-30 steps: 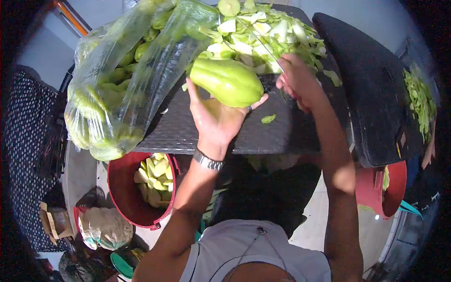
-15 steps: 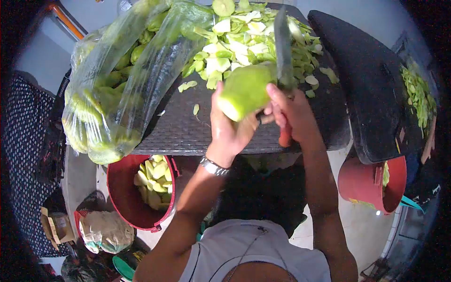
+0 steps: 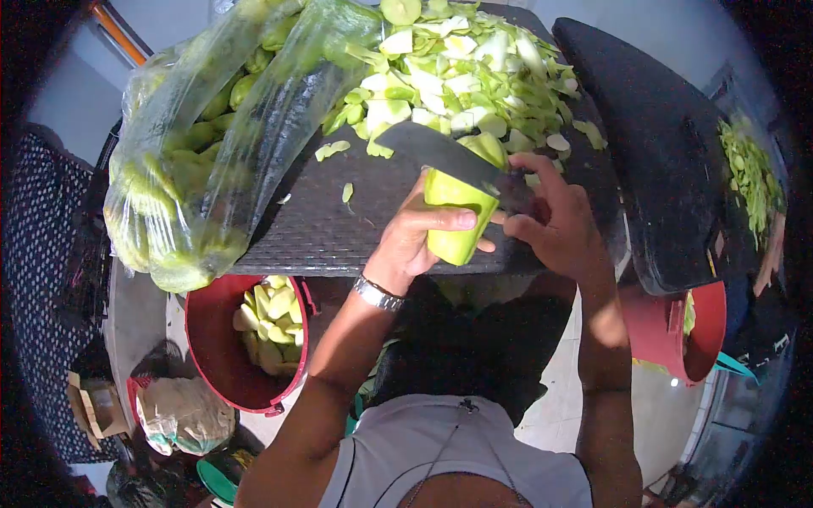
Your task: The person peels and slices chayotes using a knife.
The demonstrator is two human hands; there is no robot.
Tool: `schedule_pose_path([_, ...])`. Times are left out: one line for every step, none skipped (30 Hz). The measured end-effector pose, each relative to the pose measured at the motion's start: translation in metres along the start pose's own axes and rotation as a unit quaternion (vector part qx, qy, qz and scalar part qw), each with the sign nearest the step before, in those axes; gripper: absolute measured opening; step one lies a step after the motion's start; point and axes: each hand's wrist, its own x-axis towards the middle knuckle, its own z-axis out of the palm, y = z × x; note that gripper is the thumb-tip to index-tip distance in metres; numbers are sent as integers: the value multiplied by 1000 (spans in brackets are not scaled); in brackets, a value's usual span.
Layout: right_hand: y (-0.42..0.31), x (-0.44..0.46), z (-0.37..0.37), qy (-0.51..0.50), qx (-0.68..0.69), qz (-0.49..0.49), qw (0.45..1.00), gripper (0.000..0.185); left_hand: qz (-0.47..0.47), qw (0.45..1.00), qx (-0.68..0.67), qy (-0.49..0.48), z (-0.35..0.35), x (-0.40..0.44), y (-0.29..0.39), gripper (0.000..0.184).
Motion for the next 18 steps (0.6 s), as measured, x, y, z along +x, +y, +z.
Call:
schedule_pose_path([3, -1, 2, 4, 17, -16, 1000, 65, 9, 1000, 6, -5, 0, 1, -2, 82])
schedule_pose_path([4, -2, 2, -1, 19, -24, 1000, 64, 19, 1000, 11, -11, 0, 1, -4, 83])
schedule_pose_path([5, -1, 1, -5, 19, -34, 999, 63, 14, 1000, -12, -25, -3, 2, -3, 85])
schedule_pose_path([5, -1, 1, -10, 20, -43, 999, 61, 15, 999, -20, -28, -3, 3, -3, 86])
schedule_pose_path([5, -1, 1, -6, 28, -27, 999, 59, 16, 999, -28, -29, -4, 3, -2, 88])
schedule_pose_path([4, -1, 0, -1, 36, -12, 999, 57, 17, 999, -35, -32, -5, 4, -1, 89])
schedule_pose_path([4, -2, 1, 3, 45, 5, 999, 55, 13, 999, -27, -31, -4, 4, -2, 89])
schedule_pose_path([8, -3, 1, 4, 69, 18, 997, 54, 9, 999, -18, -32, -3, 3, -1, 90])
schedule_pose_path([14, -2, -1, 6, 92, 29, 995, 52, 7, 999, -8, -33, -1, 4, 0, 91])
schedule_pose_path([15, -2, -1, 16, 80, 22, 996, 50, 30, 999, 25, -9, 2, 4, 0, 91])
schedule_pose_path([13, -1, 0, 26, 67, 15, 997, 48, 54, 997, 58, 14, 4, 6, 0, 91])
schedule_pose_path([9, -4, 0, 45, 20, -8, 999, 47, 76, 992, 89, 39, 6, 6, -1, 92])
schedule_pose_path([3, -7, 1, 65, -28, -29, 997, 47, 97, 986, 125, 55, 4, 6, -3, 91])
schedule_pose_path([-4, -10, 2, 49, -76, -36, 995, 47, 119, 978, 160, 69, 2, 6, -6, 90])
schedule_pose_path([-10, -13, 3, 33, -125, -42, 991, 49, 139, 968, 194, 83, 0, 7, -9, 89])
schedule_pose_path([-13, -15, 5, 18, -172, -47, 984, 50, 178, 933, 297, 102, -1, 9, -11, 88])
schedule_pose_path([-13, -14, 6, 11, -180, -51, 982, 51, 215, 885, 395, 118, -1, 12, -11, 87])
schedule_pose_path([-12, -13, 7, 5, -187, -56, 981, 52, 249, 825, 489, 133, 0, 13, -12, 87])
